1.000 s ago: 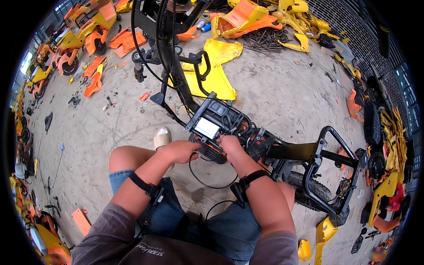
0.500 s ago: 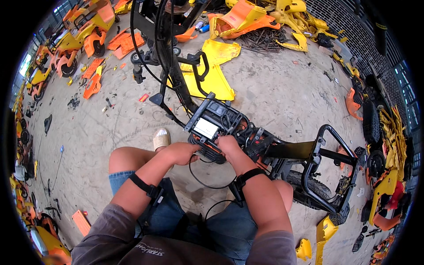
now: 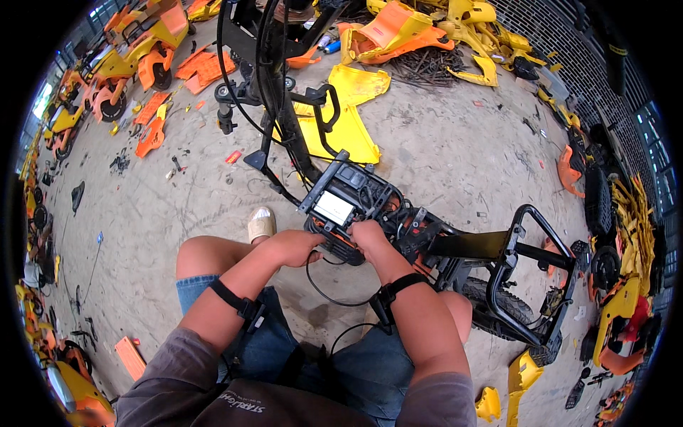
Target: The person sits on the floor of a workshop and repairs the electrical wiring of a yellow electric scooter. They use a screwdriver to open the control box, strip wire ends with pliers, and connect the wires to the internal components.
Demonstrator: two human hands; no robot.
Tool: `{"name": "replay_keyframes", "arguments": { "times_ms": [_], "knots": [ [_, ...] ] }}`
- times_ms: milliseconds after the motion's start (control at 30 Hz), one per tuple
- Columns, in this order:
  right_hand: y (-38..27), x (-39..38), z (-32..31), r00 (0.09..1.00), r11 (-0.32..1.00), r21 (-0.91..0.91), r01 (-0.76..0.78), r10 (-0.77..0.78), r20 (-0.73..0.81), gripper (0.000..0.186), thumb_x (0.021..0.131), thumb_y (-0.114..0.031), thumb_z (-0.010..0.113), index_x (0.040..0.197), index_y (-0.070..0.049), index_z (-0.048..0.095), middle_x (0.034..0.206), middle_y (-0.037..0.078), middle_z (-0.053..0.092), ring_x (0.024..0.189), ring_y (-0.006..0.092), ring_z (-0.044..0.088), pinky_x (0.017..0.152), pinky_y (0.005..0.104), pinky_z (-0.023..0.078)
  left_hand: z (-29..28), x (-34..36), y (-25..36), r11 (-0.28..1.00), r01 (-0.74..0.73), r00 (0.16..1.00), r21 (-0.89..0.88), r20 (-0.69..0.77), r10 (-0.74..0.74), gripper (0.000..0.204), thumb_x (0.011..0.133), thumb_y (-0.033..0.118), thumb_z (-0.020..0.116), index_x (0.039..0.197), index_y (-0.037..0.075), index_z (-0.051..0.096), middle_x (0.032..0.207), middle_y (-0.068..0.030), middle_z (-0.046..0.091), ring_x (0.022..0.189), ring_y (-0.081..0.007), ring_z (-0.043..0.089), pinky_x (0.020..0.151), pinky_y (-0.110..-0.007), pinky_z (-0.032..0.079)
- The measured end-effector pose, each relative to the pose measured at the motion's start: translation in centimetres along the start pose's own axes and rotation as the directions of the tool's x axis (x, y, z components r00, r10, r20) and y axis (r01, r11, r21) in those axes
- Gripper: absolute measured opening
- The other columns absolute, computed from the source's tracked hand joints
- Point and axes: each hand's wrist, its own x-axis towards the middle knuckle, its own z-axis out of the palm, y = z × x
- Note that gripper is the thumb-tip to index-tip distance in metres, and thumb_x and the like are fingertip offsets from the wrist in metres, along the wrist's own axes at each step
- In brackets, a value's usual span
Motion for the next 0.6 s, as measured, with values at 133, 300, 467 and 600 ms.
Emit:
{"name": "replay_keyframes", "arguments": {
  "times_ms": [133, 300, 467, 600],
  "knots": [
    [-0.3, -0.4, -0.2, 1.0, 1.0, -0.008, 0.002, -0.002, 0.0, 0.019, 0.084, -0.017, 0.063, 0.07, -0.005, 0.059, 0.057, 0.003, 0.05, 0.042, 0.0152, 0.037, 0.041, 0.034, 0.025, -0.1, 0.1, 0.2, 1.0, 0.013, 1.0, 0.006, 0.007, -0.014, 0.038, 0.09, 0.033, 0.061, 0.12, 0.009, 0.058, 0.103, -0.0193, 0.067, 0.096, -0.0403, 0.063, 0.081, -0.049, 0.051],
    [-0.8, -0.1, -0.5, 1.0, 0.996, -0.092, -0.022, 0.024, 0.02, 0.019, 0.086, -0.017, 0.061, 0.07, -0.005, 0.06, 0.058, 0.003, 0.05, 0.045, 0.0151, 0.039, 0.043, 0.0337, 0.029, -0.3, 0.6, 0.2, 1.0, 0.022, 0.999, 0.018, 0.024, -0.022, 0.041, 0.088, 0.032, 0.065, 0.122, 0.01, 0.058, 0.105, -0.0175, 0.067, 0.099, -0.0388, 0.064, 0.081, -0.048, 0.051],
    [1.8, 3.7, -0.7, 0.985, 0.975, -0.158, 0.158, -0.144, 0.099, 0.012, 0.083, -0.013, 0.065, 0.074, -0.005, 0.061, 0.064, 0.005, 0.055, 0.051, 0.0142, 0.049, 0.047, 0.031, 0.038, -1.3, -0.7, 0.9, 0.996, 0.075, 0.989, 0.058, 0.121, -0.081, 0.053, 0.078, 0.018, 0.072, 0.128, 0.014, 0.056, 0.115, -0.013, 0.066, 0.105, -0.0321, 0.065, 0.084, -0.046, 0.053],
    [0.0, -0.3, 0.6, 0.994, 0.999, -0.02, 0.037, -0.035, 0.103, 0.008, 0.084, -0.016, 0.067, 0.081, -0.01, 0.063, 0.061, -0.002, 0.05, 0.045, 0.0114, 0.042, 0.041, 0.0295, 0.031, 5.1, 1.6, -1.6, 0.971, 0.193, 0.967, 0.143, -0.197, -0.163, 0.009, 0.073, 0.012, 0.067, 0.08, 0.009, 0.072, 0.086, -0.0099, 0.072, 0.083, -0.0288, 0.07, 0.07, -0.044, 0.056]
  ]
}}
